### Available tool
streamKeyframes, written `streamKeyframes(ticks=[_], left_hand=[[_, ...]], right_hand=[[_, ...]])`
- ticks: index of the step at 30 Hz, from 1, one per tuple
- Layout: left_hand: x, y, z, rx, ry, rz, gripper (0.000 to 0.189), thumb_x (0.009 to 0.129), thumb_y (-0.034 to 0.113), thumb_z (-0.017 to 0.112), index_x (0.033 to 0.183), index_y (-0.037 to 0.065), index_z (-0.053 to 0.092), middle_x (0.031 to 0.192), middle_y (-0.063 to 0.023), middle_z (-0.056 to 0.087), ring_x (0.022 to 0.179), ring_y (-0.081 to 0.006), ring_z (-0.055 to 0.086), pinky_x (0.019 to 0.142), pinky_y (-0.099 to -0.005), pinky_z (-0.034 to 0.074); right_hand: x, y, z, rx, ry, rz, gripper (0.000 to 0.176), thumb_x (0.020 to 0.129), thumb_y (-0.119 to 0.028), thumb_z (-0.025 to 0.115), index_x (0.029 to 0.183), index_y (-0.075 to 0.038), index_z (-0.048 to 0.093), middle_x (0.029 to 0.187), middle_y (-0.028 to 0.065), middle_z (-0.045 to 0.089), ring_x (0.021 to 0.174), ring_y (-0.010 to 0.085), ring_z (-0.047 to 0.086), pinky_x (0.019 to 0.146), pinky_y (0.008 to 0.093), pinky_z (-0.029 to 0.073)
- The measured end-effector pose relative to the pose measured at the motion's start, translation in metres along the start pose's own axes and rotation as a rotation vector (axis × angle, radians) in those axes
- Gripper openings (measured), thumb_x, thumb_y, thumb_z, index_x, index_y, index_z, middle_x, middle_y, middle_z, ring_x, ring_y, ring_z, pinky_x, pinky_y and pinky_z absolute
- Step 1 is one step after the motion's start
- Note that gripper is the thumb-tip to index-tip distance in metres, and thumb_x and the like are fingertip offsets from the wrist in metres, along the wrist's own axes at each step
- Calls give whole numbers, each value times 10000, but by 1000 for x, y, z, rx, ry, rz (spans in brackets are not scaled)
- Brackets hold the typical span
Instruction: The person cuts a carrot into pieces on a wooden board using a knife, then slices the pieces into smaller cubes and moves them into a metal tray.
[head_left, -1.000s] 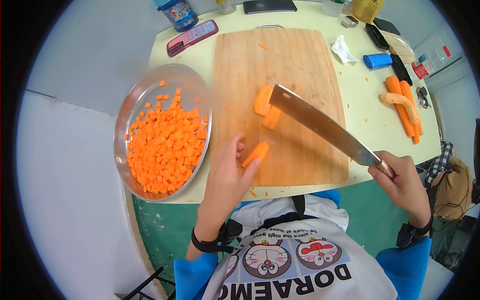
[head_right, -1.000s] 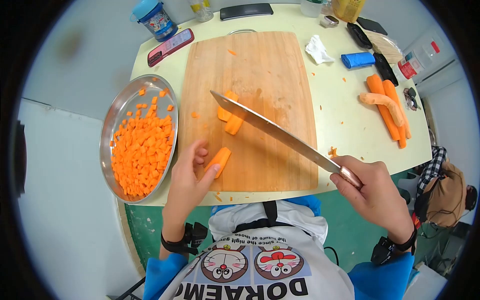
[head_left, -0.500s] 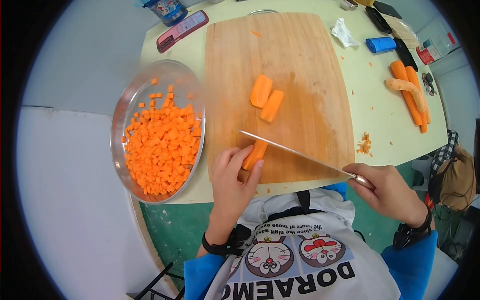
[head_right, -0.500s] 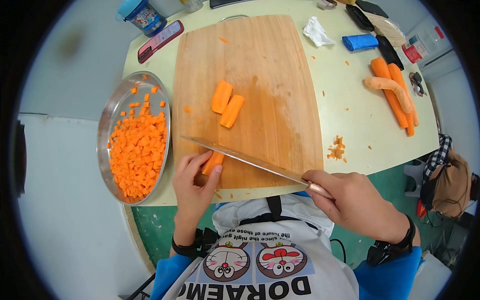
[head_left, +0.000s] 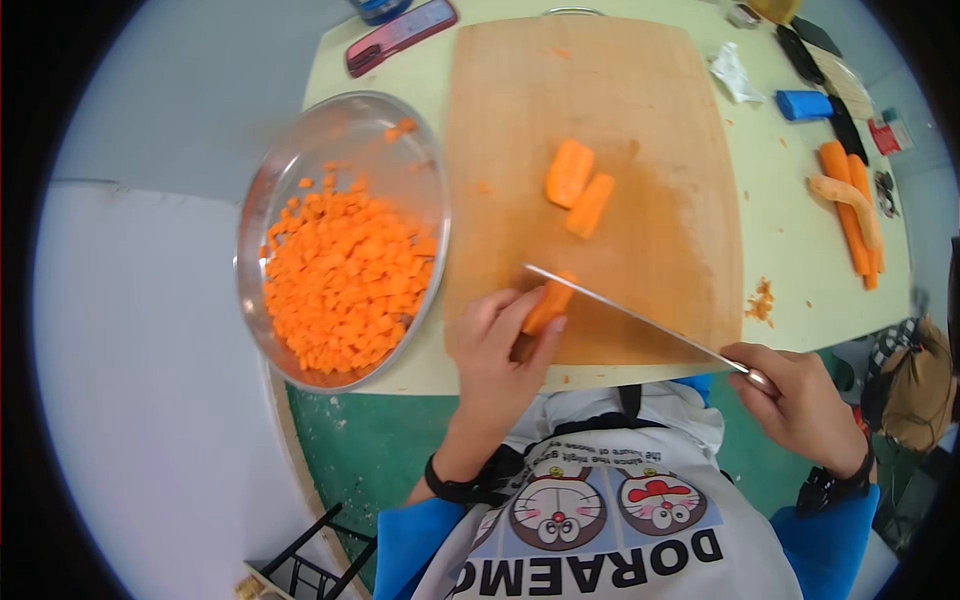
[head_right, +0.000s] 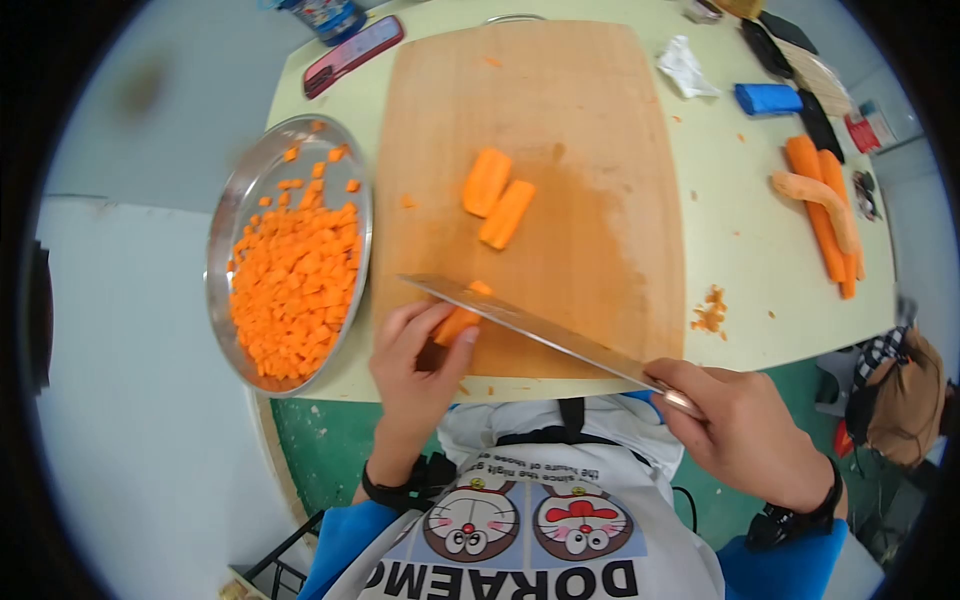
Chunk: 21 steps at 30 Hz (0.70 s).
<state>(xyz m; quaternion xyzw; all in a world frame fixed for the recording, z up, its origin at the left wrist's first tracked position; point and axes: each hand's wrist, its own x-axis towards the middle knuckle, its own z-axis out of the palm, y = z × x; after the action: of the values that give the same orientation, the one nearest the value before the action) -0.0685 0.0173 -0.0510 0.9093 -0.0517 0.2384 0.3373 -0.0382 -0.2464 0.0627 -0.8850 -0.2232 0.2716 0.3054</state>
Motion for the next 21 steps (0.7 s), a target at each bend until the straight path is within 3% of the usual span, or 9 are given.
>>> streamKeyframes(ticks=[4,11,14,17,21], left_hand=[[-7,3,0,-83,5,-159,279,670,52,757,930,45,655,885,-73,585,737,-190,557,625,-273,448],[-5,3,3,-34,59,-44,266,662,41,754,910,45,657,882,-59,587,772,-190,546,653,-272,429],[-5,3,2,-42,53,-41,259,662,33,749,903,41,657,873,-63,588,765,-196,548,650,-276,429],[-6,3,4,-76,60,-56,240,665,22,743,889,35,658,872,-68,590,767,-194,549,650,-272,429],[-7,1,4,-79,61,-64,210,693,4,730,891,19,663,881,-73,592,705,-142,542,541,-224,412]], right_hand=[[0,-3,-3,-49,2,82,209,822,-79,586,1019,-16,562,652,152,576,562,299,583,525,344,454],[3,-6,-8,-36,-60,130,224,805,-62,594,1022,-16,568,608,145,555,523,283,560,499,335,434],[3,-2,1,-44,49,34,239,796,-48,595,1033,-22,571,612,137,557,520,275,559,494,337,430],[2,0,-5,-132,19,22,262,792,-32,590,1053,-26,566,631,133,565,536,270,565,498,329,432],[1,-2,-5,-118,42,32,274,784,-20,585,1058,-27,563,656,134,574,550,270,572,507,325,441]])
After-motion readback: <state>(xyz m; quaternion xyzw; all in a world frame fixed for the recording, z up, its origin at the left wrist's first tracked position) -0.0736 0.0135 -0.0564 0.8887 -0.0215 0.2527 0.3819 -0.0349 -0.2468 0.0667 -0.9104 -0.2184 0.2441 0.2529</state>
